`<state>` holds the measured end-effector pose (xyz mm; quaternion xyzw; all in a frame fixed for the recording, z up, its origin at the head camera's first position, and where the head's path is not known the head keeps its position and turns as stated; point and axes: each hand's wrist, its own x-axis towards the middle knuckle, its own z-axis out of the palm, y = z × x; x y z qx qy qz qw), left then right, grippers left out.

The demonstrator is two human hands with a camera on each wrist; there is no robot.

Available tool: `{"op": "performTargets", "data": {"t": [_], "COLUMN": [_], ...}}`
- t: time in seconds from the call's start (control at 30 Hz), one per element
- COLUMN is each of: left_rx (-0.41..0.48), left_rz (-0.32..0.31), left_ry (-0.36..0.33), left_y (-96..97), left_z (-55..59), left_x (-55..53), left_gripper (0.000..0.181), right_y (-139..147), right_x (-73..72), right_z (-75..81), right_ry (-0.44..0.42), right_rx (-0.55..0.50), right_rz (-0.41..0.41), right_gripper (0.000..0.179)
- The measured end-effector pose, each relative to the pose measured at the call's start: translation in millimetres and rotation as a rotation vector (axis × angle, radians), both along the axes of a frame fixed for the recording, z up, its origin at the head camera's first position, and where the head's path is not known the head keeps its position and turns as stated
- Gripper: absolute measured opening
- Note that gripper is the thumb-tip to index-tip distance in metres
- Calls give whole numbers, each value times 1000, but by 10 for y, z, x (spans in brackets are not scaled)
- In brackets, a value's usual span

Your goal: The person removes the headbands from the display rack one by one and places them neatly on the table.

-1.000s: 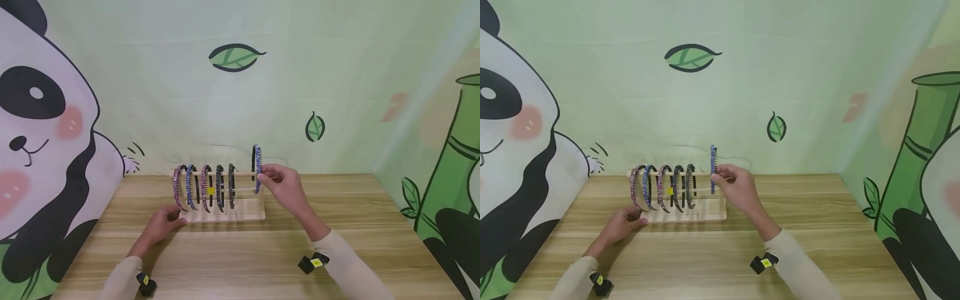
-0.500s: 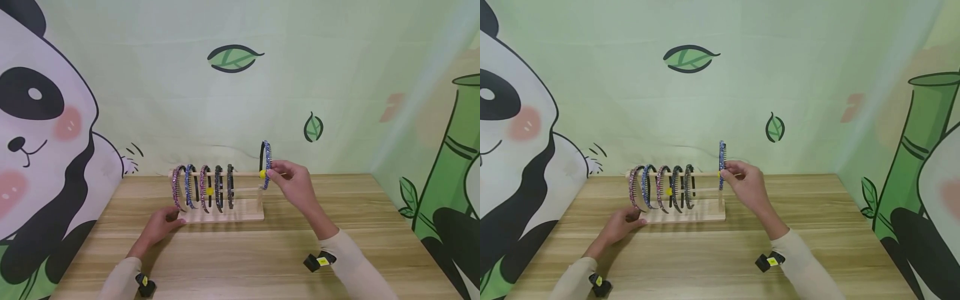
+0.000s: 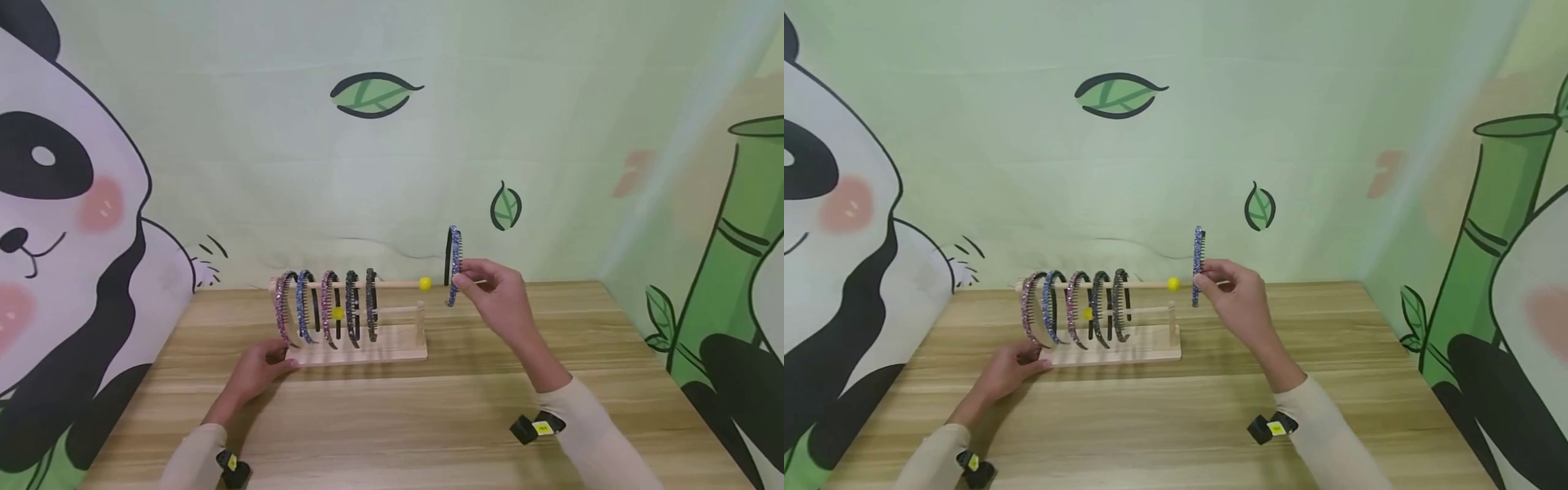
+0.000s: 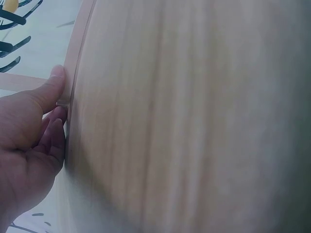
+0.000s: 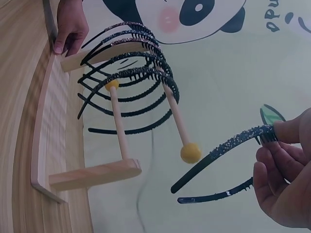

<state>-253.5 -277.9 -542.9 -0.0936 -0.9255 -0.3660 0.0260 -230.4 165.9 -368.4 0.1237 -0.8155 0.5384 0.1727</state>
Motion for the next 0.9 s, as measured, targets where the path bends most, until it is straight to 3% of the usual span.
{"op": "performTargets", "data": {"t": [0.3,0.9], "left_rx": [1,19], "left_rz": [3,13], "left_ry": [-17,-66], "left_y": [8,47], "left_z": [41,73], "left_x": [20,21], "left_gripper": [35,39], "right_y": [217,676], "right_x": [-10,-28], "right_z": [-23,-143], "right_ry": [-16,-11], "right_rx": [23,109], "right_rz": [-54,-209], "right_gripper": [34,39]}}
